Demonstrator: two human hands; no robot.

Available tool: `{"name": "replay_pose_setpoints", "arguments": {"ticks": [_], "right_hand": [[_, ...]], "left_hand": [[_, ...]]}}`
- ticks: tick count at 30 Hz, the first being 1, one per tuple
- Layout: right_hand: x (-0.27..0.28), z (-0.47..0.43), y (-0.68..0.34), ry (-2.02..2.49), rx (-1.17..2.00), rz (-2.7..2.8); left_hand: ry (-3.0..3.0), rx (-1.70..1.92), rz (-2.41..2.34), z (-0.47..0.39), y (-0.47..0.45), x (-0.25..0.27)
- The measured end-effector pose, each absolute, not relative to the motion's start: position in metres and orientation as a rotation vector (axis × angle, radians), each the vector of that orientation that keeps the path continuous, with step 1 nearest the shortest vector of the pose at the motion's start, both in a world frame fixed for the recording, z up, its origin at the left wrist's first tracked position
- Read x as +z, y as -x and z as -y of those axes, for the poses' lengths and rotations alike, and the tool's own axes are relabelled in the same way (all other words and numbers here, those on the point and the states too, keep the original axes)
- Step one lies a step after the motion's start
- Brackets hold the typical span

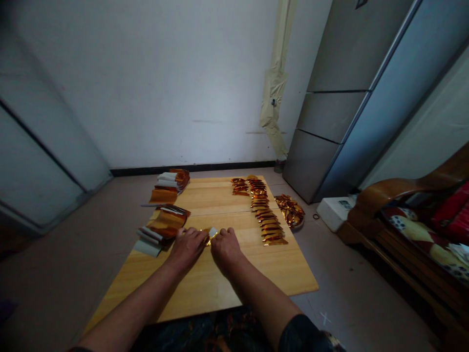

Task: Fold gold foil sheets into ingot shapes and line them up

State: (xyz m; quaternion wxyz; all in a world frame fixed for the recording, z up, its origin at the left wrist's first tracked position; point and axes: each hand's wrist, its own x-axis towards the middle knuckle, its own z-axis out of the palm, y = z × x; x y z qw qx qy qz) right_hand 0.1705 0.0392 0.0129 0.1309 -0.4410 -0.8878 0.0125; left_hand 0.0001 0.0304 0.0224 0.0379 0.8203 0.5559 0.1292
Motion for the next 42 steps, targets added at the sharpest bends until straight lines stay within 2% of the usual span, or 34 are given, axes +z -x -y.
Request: {"name": "replay_pose_setpoints", "arguments": {"ticks": [9,13,21,35,42], "right_hand": [[-0.006,-0.023,-0.162,1.264,-0.013,2.62],[0.005,-0.024,-0.16,1.312,0.023,2.689],[0.027,-0.041,-0.176,1.397,0.054,2.68],[0.002,-0.048,-0.182,1.273,-0.026,2.567],[-0.005,-0.045,-0.174,1.306,-0.113,2.511]], "left_hand": [[-2.504,0.376,-1.595,-0.031,0.014,0.03],[-2.565,0.36,-1.512,-0.03,0.024,0.025],[-2.586,0.546,-1.576,-0.036,0.022,-0.001],[-2.813,0.693,-1.495,-0.047,0.026,-0.018],[-2.748,0.755,-1.538,-0.044,0.021,-0.008]]}}
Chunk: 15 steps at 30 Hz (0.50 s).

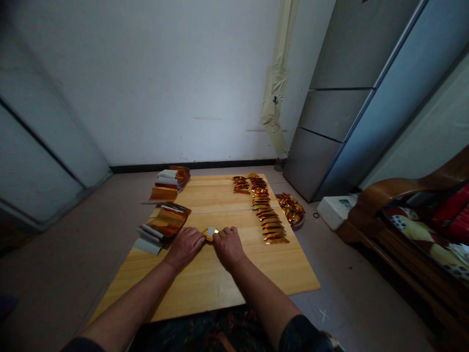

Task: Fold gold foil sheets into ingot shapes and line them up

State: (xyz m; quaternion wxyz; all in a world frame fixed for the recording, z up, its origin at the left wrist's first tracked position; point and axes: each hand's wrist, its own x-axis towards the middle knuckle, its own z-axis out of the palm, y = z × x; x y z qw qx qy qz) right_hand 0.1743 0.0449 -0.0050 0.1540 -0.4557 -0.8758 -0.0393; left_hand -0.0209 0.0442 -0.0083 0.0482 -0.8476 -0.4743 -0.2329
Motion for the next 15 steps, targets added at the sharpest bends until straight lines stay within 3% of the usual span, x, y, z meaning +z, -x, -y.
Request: {"name": "replay_pose_setpoints", "arguments": {"ticks": [15], "right_hand": [[0.002,-0.056,-0.174,1.524,0.27,2.366]], "left_hand": [[2.553,-0.863,1.82,-0.055,0.018,-0.017]]}}
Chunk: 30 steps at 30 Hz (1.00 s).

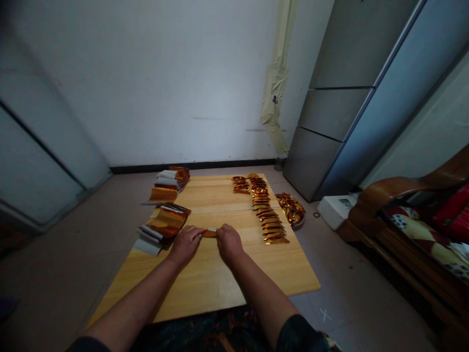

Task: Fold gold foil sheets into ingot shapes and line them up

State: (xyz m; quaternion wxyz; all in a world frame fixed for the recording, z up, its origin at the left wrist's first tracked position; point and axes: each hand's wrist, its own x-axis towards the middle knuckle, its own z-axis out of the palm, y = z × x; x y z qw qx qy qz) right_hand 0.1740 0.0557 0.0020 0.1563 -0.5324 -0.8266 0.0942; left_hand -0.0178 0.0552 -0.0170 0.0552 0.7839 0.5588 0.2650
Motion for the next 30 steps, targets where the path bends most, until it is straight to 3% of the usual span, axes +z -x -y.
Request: {"name": "replay_pose_setpoints", "arguments": {"ticks": [8,30], "right_hand": [[0.017,-0.061,-0.165,1.764,0.405,2.262],[0.015,-0.067,-0.158,1.924,0.295,2.261]], "left_hand": [[-2.295,0.65,-1.91,-0.055,0.007,-0.01],[-2.161,0.553,-2.055,-0.057,-0.005,-0.004]]}}
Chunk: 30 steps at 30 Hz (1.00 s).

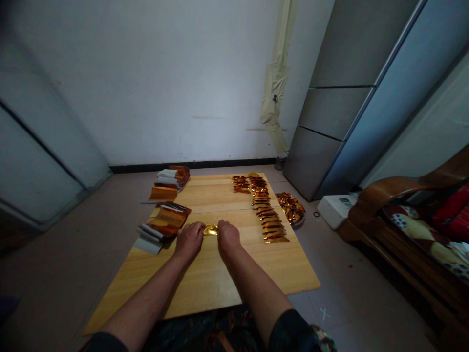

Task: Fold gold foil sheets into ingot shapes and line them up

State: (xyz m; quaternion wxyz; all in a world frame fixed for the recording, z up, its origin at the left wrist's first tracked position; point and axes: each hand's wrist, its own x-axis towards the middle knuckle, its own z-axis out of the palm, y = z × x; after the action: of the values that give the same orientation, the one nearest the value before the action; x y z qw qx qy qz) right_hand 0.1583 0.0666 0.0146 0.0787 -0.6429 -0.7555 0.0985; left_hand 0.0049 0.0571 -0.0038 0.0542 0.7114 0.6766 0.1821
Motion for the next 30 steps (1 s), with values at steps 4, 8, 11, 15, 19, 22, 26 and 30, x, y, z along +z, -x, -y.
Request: {"name": "replay_pose_setpoints", "arguments": {"ticks": [4,8,11,15,19,22,26,30], "right_hand": [[0.011,-0.071,-0.16,1.932,0.307,2.273],[0.01,-0.073,-0.161,1.913,0.321,2.273],[0.01,-0.072,-0.161,1.913,0.319,2.248],[0.012,-0.069,-0.161,1.893,0.299,2.245],[0.012,-0.068,-0.161,1.88,0.265,2.306],[0.013,-0.069,-0.159,1.857,0.244,2.362],[0.016,-0.073,-0.155,1.889,0.247,2.386],[0.017,-0.077,-0.152,1.922,0.25,2.395]], "left_hand": [[-2.174,0.553,-2.072,-0.055,-0.006,-0.001],[-2.193,0.547,-2.071,-0.055,-0.005,-0.001],[-2.197,0.541,-2.074,-0.055,-0.005,-0.002],[-2.237,0.55,-2.049,-0.053,-0.004,-0.001],[-2.281,0.55,-2.03,-0.053,-0.004,-0.001],[-2.346,0.529,-2.018,-0.055,-0.005,-0.002],[-2.441,0.461,-1.969,-0.06,-0.006,-0.002],[-2.353,0.491,-1.908,-0.063,-0.002,-0.003]]}}
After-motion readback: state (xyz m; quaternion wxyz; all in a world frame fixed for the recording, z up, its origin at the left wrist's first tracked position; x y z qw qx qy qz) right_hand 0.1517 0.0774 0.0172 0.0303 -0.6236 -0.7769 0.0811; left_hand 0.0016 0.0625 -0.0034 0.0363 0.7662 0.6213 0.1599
